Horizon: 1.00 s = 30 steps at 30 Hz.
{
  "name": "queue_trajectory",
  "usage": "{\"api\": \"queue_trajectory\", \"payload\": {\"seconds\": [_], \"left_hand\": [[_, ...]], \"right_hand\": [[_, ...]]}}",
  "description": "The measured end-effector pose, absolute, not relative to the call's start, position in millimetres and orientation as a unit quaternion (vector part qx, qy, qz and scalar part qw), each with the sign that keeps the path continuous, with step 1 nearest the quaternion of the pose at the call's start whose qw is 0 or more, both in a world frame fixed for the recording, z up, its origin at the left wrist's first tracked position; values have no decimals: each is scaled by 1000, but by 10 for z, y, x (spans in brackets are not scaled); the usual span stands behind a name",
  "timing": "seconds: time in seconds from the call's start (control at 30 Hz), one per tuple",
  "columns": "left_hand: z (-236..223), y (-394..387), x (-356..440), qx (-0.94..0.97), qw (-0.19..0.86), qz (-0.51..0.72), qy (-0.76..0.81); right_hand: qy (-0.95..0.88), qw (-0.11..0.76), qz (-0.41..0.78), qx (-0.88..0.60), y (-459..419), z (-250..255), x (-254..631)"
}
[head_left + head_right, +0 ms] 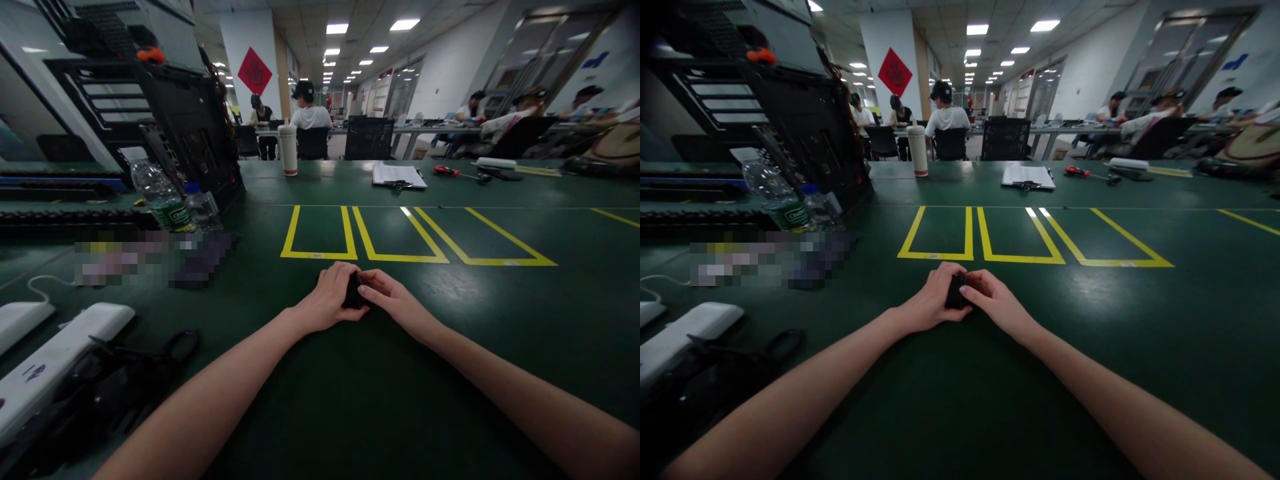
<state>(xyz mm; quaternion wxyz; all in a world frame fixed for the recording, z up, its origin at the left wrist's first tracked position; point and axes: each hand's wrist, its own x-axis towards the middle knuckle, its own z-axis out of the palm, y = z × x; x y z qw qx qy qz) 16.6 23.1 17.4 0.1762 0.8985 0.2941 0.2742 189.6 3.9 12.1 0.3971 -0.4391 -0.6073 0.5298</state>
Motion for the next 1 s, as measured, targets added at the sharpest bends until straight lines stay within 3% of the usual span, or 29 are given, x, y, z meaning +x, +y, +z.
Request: {"api": "queue_trajectory", "payload": {"seconds": [1.0], "left_hand": [[176, 262, 175, 895, 185, 271, 303]], "right_hand": [[-613, 396, 539, -420, 2, 144, 1920]]}}
